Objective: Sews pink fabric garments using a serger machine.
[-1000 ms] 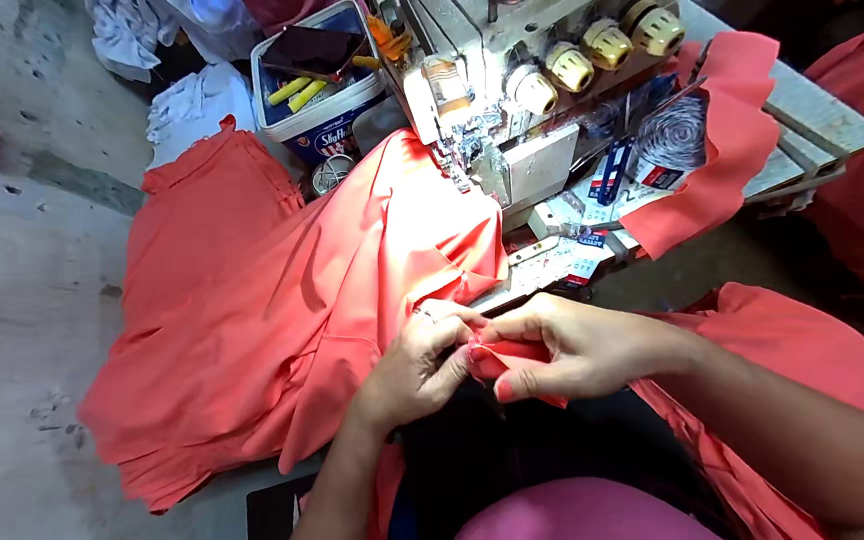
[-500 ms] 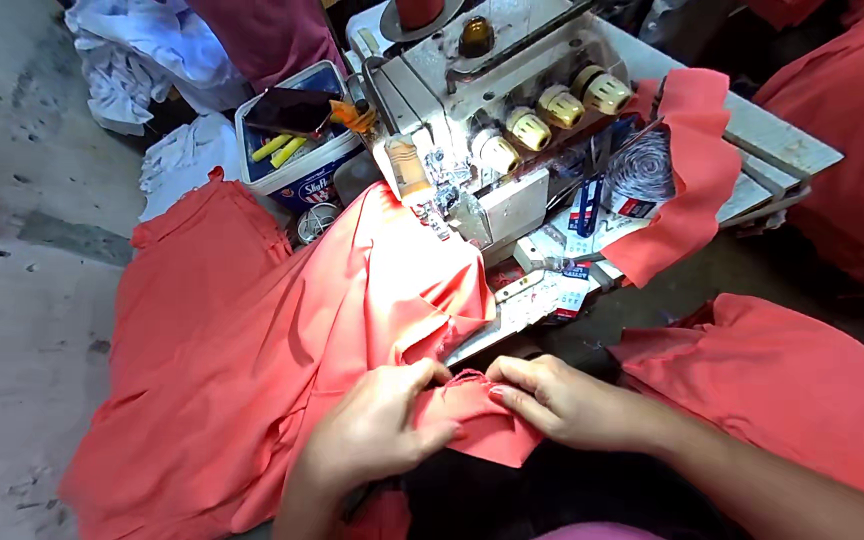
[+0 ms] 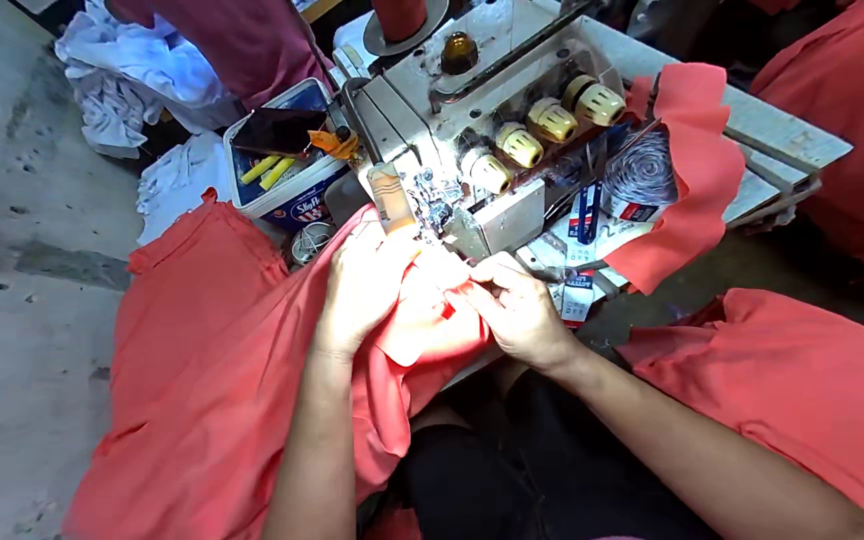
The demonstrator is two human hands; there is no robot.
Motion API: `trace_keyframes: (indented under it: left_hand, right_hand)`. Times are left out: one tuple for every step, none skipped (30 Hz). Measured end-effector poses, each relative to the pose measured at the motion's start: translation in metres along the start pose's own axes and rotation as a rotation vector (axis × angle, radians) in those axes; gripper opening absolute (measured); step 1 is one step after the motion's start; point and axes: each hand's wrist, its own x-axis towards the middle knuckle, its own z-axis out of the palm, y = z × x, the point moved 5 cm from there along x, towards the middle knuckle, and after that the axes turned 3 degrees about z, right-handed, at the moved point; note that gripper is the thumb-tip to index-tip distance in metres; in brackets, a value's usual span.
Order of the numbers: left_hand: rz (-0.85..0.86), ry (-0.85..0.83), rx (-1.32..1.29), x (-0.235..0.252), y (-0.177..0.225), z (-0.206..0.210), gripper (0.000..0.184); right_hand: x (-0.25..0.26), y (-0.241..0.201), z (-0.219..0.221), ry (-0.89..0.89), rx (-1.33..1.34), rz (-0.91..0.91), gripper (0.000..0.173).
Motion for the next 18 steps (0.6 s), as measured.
trace_keyframes:
  left_hand:
    - [-0.013,-0.018,-0.014,0.000,-0.003,0.001,0.020]
    - [-0.019,-0.043,-0.010,-0.001,-0.004,0.001,0.021]
    - [-0.031,-0.070,-0.010,-0.002,-0.003,0.000,0.022]
    - [-0.027,-0.085,0.002,-0.002,-0.002,-0.001,0.023]
    - [-0.014,-0.092,0.020,-0.002,-0.001,-0.001,0.023]
    - [-0.012,-0.112,0.028,-0.002,0.000,-0.002,0.024]
    - [-0.005,-0.129,0.039,-0.001,0.001,-0.002,0.024]
    - [0.005,-0.136,0.051,-0.001,0.002,-0.001,0.024]
    - [0.009,-0.146,0.065,0.000,0.003,-0.001,0.024]
    - [0.012,-0.146,0.076,0.000,0.005,0.000,0.023]
    - [0.024,-0.140,0.084,0.000,0.006,0.000,0.023]
    - [0.047,-0.125,0.091,0.000,0.006,0.001,0.023]
    - [0.061,-0.112,0.093,0.000,0.006,0.002,0.023]
    - [0.058,-0.105,0.088,0.000,0.006,0.002,0.022]
    - [0.038,-0.103,0.080,0.000,0.006,0.002,0.021]
    - [0.013,-0.100,0.072,-0.001,0.006,0.002,0.019]
    - [-0.018,-0.099,0.064,-0.002,0.006,0.002,0.018]
    - [-0.061,-0.091,0.051,-0.003,0.006,0.002,0.018]
  right_hand:
    - [-0.002,-0.002,0.000,-0.007,-0.003,0.023,0.005]
    - [-0.004,-0.005,0.000,-0.011,-0.014,0.040,0.004]
    - [-0.006,-0.006,0.000,-0.011,-0.027,0.054,0.005]
    - [-0.008,-0.007,0.000,-0.005,-0.031,0.075,0.004]
    - [-0.010,-0.008,0.001,0.006,-0.029,0.100,0.004]
    - [-0.012,-0.009,0.001,0.018,-0.024,0.126,0.004]
    - [-0.014,-0.010,0.003,0.031,-0.015,0.144,0.004]
    - [-0.016,-0.010,0.004,0.037,-0.009,0.138,0.006]
    - [-0.017,-0.011,0.006,0.031,-0.009,0.106,0.007]
    - [-0.019,-0.011,0.007,0.008,-0.017,0.054,0.006]
    - [-0.019,-0.011,0.008,-0.014,-0.038,-0.015,0.009]
    - [-0.019,-0.011,0.009,-0.030,-0.085,-0.062,0.016]
    - [-0.019,-0.012,0.009,-0.048,-0.130,-0.066,0.022]
    - [-0.018,-0.013,0.009,-0.067,-0.155,-0.024,0.028]
    - [-0.017,-0.013,0.009,-0.075,-0.157,0.049,0.037]
    - [-0.016,-0.013,0.009,-0.081,-0.144,0.115,0.048]
    - [-0.016,-0.013,0.008,-0.075,-0.140,0.148,0.055]
    - [-0.017,-0.013,0.008,-0.059,-0.128,0.154,0.056]
